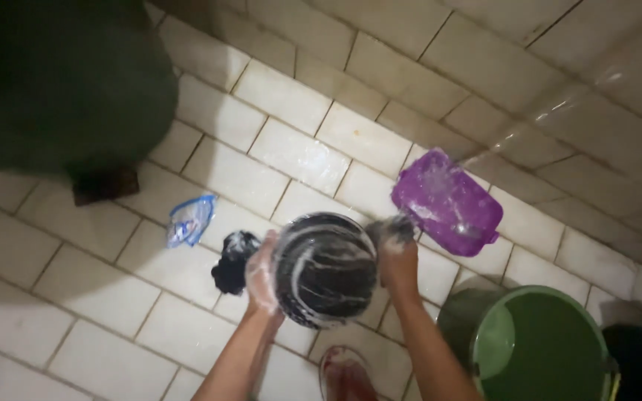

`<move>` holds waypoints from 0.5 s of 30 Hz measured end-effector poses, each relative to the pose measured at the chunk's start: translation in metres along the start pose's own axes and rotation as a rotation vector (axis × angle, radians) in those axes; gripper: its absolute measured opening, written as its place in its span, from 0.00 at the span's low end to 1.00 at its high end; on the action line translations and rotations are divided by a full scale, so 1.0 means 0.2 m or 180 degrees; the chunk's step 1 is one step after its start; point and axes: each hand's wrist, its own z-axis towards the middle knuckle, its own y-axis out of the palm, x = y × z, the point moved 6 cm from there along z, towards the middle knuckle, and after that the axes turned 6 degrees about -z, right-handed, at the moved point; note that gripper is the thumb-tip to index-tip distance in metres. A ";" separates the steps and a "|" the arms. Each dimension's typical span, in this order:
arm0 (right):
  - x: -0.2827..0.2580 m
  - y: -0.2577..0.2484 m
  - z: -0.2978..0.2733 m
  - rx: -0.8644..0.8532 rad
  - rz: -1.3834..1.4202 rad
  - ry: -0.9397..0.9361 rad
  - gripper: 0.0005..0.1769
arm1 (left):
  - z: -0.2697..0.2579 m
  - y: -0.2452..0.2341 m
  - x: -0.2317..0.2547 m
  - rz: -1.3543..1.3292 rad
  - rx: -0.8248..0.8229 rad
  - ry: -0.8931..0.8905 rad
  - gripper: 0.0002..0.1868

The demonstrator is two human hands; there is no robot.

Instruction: The recorder is washing a small black bucket using detergent in a bathroom setting.

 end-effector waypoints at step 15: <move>-0.53 -0.21 -0.63 -0.3467 0.2850 0.1179 0.50 | -0.09 0.46 0.52 0.2565 -0.1831 0.3427 0.18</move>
